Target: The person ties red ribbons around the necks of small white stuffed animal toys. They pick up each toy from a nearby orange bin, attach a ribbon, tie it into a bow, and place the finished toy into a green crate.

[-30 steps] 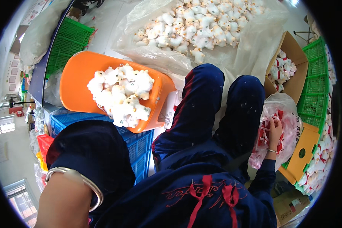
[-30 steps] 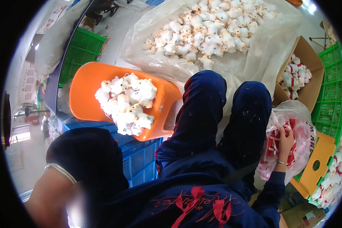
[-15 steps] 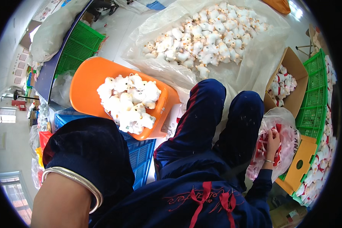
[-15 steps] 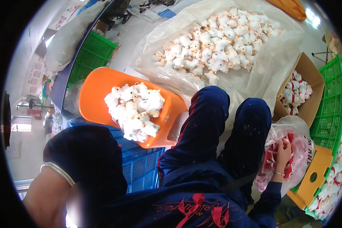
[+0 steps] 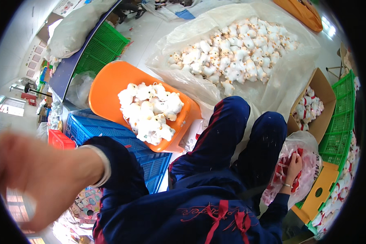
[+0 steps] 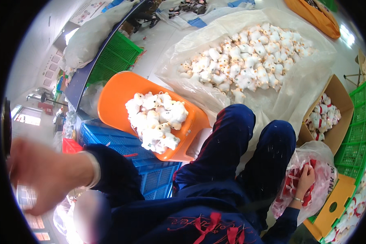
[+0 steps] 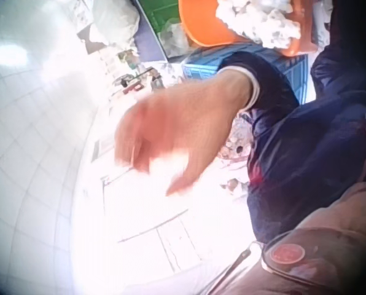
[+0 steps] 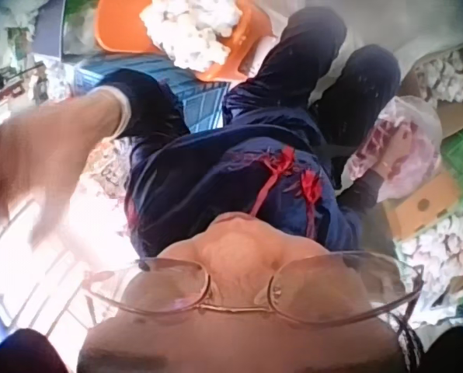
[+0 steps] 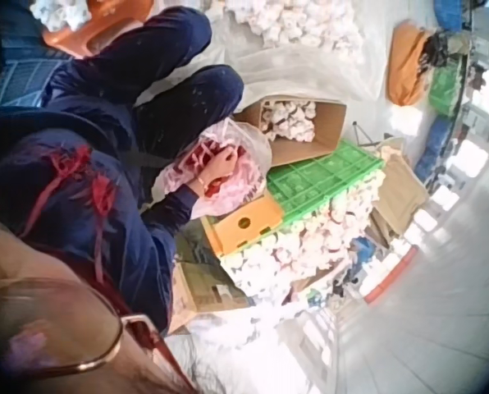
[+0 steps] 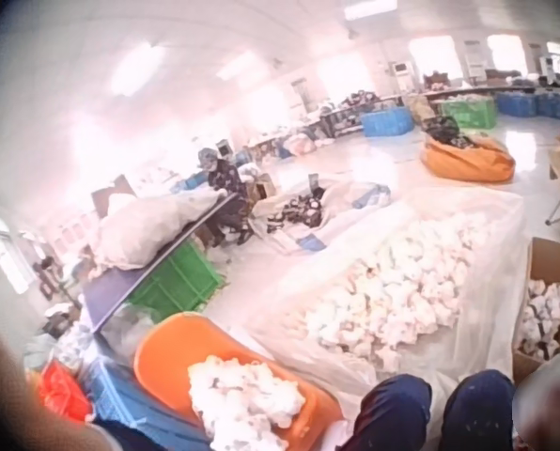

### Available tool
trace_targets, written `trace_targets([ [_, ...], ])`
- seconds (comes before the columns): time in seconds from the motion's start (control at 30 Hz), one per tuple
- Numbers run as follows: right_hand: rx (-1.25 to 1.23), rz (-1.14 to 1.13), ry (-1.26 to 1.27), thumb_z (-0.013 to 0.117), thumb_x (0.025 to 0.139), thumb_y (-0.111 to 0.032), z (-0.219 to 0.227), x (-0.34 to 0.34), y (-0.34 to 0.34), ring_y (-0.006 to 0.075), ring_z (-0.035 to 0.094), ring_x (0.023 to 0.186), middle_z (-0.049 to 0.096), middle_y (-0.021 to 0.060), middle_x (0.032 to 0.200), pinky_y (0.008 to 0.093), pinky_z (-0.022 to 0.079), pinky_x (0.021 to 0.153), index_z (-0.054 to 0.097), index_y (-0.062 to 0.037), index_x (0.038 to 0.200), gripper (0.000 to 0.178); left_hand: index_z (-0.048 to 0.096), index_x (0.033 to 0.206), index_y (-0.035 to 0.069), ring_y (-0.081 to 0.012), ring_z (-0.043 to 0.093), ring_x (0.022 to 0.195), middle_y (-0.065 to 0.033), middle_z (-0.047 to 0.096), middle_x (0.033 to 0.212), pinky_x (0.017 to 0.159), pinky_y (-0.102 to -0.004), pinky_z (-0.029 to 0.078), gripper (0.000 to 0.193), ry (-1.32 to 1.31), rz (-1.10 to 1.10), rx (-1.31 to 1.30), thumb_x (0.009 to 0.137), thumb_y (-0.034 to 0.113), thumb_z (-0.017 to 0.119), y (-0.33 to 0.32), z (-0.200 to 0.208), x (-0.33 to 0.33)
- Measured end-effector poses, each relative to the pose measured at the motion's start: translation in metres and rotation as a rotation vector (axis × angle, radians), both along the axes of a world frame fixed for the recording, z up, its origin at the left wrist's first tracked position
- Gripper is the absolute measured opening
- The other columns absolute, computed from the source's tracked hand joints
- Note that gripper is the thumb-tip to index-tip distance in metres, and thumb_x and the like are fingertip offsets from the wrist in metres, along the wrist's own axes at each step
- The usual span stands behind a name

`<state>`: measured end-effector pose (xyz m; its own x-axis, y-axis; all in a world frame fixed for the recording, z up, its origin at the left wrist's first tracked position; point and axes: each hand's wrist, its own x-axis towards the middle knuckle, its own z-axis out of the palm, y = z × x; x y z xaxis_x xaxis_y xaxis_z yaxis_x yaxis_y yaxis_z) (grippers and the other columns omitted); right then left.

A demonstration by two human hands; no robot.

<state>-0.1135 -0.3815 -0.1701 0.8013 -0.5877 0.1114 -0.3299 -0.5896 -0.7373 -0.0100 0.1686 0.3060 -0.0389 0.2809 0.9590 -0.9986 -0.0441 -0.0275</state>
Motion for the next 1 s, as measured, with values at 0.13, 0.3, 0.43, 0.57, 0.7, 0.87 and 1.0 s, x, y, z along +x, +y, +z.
trace_targets([
  [0.13,0.011,-0.051,0.022,0.066,0.101,-0.026,0.009,-0.012,0.004,0.0178,0.063,0.079,0.07,0.0078,0.087,0.0312,0.052,0.077,0.069,0.0007,0.099,0.027,0.062,0.094,0.004,-0.0172,0.06,0.079,-0.0062,0.059,0.082,0.069,-0.0282,0.05,0.005,0.914,-0.139,-0.01,0.099,0.005,0.061,0.018,-0.137,0.025],
  [0.3,0.108,-0.031,0.087,0.07,0.1,-0.022,-0.001,-0.009,0.001,0.0119,0.059,0.072,0.067,0.0028,0.082,0.0266,0.05,0.069,0.065,-0.0009,0.095,0.022,0.064,0.088,0.005,-0.014,0.058,0.069,-0.0053,0.063,0.079,0.065,-0.0276,0.05,0.024,1.551,-0.539,-0.299,0.105,0.021,0.06,-0.013,-0.233,0.009],
  [0.43,0.09,-0.051,0.063,0.069,0.099,-0.021,-0.002,-0.006,0.001,0.0122,0.059,0.07,0.066,0.0033,0.08,0.027,0.05,0.068,0.065,-0.0006,0.094,0.021,0.067,0.095,0.003,-0.0139,0.06,0.069,-0.0066,0.066,0.081,0.067,-0.0288,0.054,0.029,1.578,-0.698,-0.426,0.108,0.024,0.055,-0.034,-0.237,0.01],
  [0.57,0.128,-0.038,0.089,0.068,0.099,-0.02,0.005,-0.001,0.007,0.014,0.06,0.07,0.066,0.0043,0.079,0.0288,0.051,0.069,0.064,0.0002,0.093,0.021,0.069,0.099,0.001,-0.0142,0.062,0.071,-0.0072,0.067,0.083,0.07,-0.0285,0.057,0.032,1.561,-0.763,-0.473,0.109,0.026,0.052,-0.037,-0.236,0.01],
  [0.7,0.046,0.021,0.093,0.066,0.098,-0.017,-0.004,-0.005,-0.003,0.0153,0.056,0.067,0.063,0.0048,0.076,0.032,0.047,0.065,0.061,0.002,0.09,0.021,0.07,0.104,0.0,-0.0142,0.064,0.075,-0.0078,0.068,0.088,0.074,-0.0283,0.059,0.033,1.566,-0.811,-0.488,0.109,0.026,0.051,-0.039,-0.236,0.009],
  [0.87,0.113,0.014,0.083,0.064,0.098,-0.017,-0.001,-0.005,-0.001,0.0135,0.054,0.064,0.06,0.0035,0.071,0.031,0.045,0.062,0.061,0.0014,0.085,0.023,0.069,0.109,0.0,-0.0142,0.064,0.08,-0.0076,0.068,0.093,0.076,-0.0289,0.06,0.031,1.603,-0.792,-0.519,0.109,0.025,0.051,-0.038,-0.233,0.008],
  [1.0,0.086,0.005,0.064,0.063,0.099,-0.017,0.007,-0.005,0.004,0.0114,0.053,0.063,0.06,0.002,0.069,0.0285,0.043,0.06,0.064,0.0004,0.085,0.022,0.065,0.1,0.003,-0.0148,0.058,0.076,-0.005,0.062,0.087,0.071,-0.0289,0.055,0.03,1.605,-0.787,-0.522,0.11,0.026,0.047,-0.038,-0.235,0.009],
])
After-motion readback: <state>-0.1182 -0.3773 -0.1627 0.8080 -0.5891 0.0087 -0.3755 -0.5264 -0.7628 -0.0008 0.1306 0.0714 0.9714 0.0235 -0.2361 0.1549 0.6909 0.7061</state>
